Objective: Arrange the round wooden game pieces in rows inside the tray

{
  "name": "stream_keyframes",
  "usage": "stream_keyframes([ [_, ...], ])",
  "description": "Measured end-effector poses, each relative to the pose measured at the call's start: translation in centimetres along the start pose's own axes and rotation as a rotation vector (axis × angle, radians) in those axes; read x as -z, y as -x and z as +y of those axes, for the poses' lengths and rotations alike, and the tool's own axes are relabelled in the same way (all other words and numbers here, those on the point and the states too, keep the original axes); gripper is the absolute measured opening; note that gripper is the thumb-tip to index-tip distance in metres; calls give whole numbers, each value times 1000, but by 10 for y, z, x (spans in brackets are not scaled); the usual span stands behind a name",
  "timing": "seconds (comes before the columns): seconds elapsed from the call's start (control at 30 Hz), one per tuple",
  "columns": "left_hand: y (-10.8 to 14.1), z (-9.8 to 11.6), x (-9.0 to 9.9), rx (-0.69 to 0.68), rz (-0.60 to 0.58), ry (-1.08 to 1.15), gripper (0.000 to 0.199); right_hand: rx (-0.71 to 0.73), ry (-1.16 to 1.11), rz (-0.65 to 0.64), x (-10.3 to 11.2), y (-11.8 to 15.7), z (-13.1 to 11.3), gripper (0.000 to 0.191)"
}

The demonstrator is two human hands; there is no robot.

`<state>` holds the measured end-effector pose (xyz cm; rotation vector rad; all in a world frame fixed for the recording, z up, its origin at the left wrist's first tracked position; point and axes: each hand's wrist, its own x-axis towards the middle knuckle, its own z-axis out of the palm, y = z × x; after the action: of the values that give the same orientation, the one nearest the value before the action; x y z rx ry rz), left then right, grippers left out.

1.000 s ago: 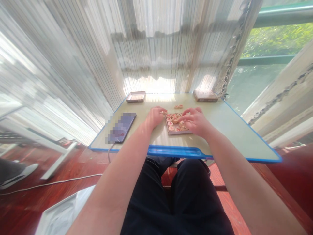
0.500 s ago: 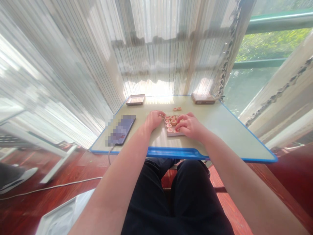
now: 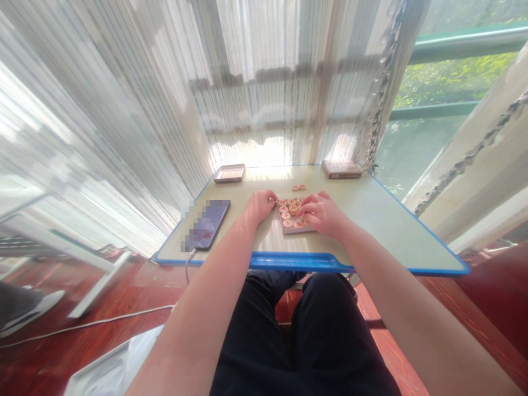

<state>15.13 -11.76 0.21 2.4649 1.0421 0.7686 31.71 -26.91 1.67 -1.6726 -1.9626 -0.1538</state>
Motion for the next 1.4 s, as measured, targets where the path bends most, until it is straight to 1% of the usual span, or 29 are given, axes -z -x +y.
stream_keyframes([
  [0.13, 1, 7, 3, -11, 79, 189, 23, -35, -6, 67, -1, 0, 0, 30],
  [0.2, 2, 12, 4, -17, 75, 259, 25, -52, -12, 104, -1, 0, 0, 28],
  [0.3, 3, 15, 4, -28, 15, 199, 22, -67, -9, 101, -2, 0, -1, 27],
  [0.4, 3, 14, 1, -38, -24, 104, 29, -66, -13, 92, -3, 0, -1, 25],
  [0.5, 1, 10, -3, -32, -12, 89, 37, -77, -31, 94, -4, 0, 1, 24],
  [0.63, -2, 6, -5, -26, 3, 82, 40, -101, -37, 86, -5, 0, 2, 24],
  [0.8, -1, 9, -3, -14, -20, 161, 44, -146, 0, 62, -5, -1, 2, 25],
  [0.9, -1, 11, -3, -37, -35, 232, 46, -136, 38, 63, -6, -1, 2, 29],
  [1.07, -1, 8, -5, -77, 1, 346, 43, -123, 63, 56, -7, -1, 3, 29],
  [1.27, 0, 10, -4, -42, 17, 330, 40, -120, 54, 59, -6, -1, 3, 27],
  [1.4, -1, 10, -4, -42, 17, 322, 40, -135, 44, 59, -5, -1, 3, 26],
])
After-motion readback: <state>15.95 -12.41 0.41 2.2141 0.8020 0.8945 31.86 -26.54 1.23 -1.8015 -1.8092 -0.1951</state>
